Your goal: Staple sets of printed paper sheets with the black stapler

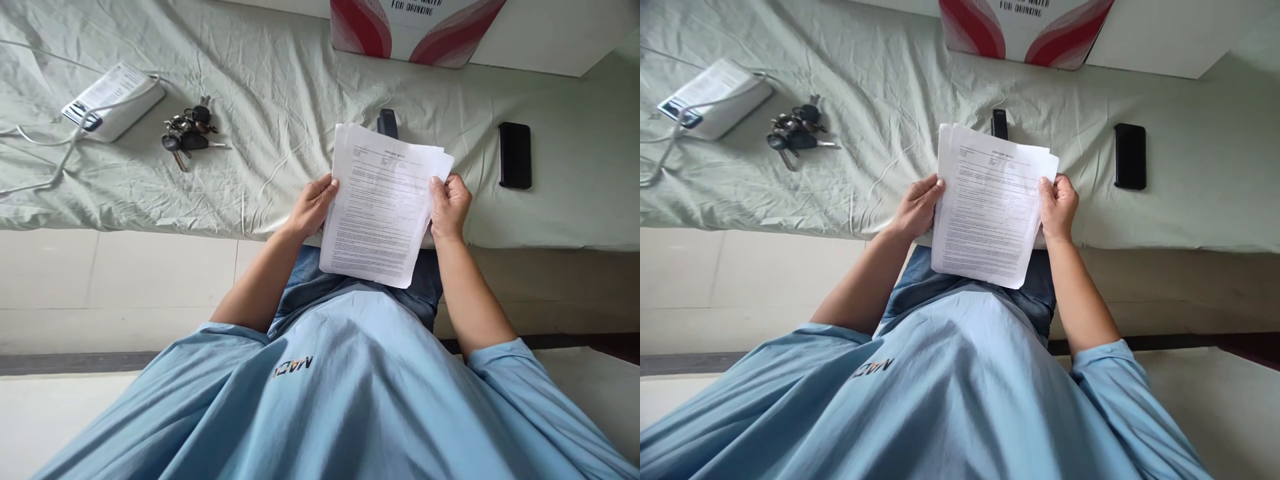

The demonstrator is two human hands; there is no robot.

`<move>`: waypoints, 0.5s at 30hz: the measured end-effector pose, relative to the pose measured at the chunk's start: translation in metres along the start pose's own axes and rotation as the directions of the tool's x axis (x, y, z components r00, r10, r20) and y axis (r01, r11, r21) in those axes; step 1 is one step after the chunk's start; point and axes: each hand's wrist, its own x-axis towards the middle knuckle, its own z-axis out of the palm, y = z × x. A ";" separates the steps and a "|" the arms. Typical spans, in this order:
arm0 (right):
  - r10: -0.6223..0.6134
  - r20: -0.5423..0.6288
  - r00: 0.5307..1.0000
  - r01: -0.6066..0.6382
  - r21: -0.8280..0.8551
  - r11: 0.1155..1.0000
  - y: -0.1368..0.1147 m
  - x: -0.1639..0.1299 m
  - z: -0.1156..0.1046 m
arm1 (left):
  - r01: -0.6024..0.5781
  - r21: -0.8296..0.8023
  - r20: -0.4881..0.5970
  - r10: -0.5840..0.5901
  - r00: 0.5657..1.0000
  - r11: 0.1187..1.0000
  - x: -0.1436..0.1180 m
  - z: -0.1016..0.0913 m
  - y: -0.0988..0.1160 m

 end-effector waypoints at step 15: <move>-0.053 -0.131 0.990 0.033 -0.151 0.988 -0.009 -0.001 -0.003 | 0.020 -0.088 -0.033 -0.023 0.999 0.996 0.000 0.006 0.003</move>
